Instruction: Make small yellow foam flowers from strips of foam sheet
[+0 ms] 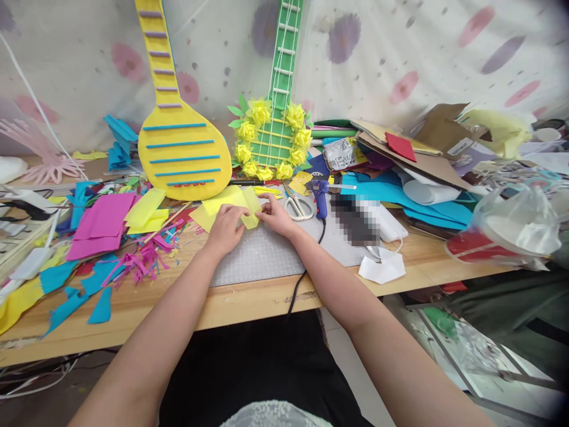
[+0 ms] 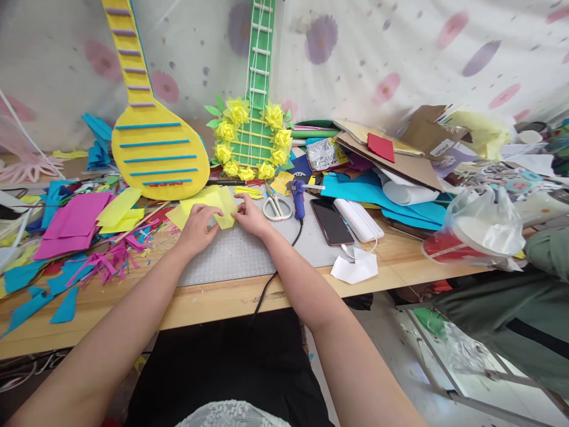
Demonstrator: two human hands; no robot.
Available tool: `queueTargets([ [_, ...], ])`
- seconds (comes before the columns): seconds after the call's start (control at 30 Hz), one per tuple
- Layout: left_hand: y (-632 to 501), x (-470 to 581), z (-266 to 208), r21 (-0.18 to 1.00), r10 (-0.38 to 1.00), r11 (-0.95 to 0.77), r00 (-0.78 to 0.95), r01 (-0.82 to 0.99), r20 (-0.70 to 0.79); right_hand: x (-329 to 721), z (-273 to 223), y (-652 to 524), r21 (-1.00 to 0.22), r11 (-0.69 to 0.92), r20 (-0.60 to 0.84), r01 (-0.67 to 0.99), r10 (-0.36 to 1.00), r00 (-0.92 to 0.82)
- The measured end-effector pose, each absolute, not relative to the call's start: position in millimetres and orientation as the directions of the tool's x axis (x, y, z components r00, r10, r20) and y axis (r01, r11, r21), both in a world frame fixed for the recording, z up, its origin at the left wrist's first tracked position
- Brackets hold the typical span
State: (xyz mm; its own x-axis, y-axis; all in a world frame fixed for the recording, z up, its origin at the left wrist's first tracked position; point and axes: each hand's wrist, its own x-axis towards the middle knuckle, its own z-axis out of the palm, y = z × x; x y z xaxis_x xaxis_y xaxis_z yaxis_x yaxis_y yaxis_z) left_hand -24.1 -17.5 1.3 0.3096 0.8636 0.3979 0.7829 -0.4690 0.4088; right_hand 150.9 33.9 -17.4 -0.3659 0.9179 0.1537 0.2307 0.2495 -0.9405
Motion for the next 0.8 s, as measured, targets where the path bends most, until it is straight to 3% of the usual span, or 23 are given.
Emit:
queueTargets([
  [0.17,-14.3,-22.1,-1.6,0.453,0.898,-0.427,0.307,0.783,0.315,150.5,-17.1,28.7,-0.866,0.304,0.165,0.398,0.924,-0.346],
  [0.3,-11.3,-21.8,-6.2,0.498,0.915,-0.396,0.287,0.771,0.282,152.7,-13.1,24.2,-0.688,0.460,0.322,0.562,0.887,-0.331],
  [0.4,-10.5,-21.3,-7.6,0.551,0.933,-0.356,0.254,0.755,0.256,153.7,-11.3,22.4,-0.616,0.566,0.389,0.548,0.823,-0.414],
  [0.53,-9.5,-20.7,-8.7,0.622,0.953,-0.303,0.208,0.722,0.222,151.9,-14.7,22.7,-0.638,0.593,0.338,0.491,0.788,-0.514],
  [0.8,-6.3,-13.5,-8.1,0.673,0.975,-0.186,0.052,0.716,0.214,148.9,-14.3,22.6,-0.694,0.494,0.246,0.524,0.847,-0.472],
])
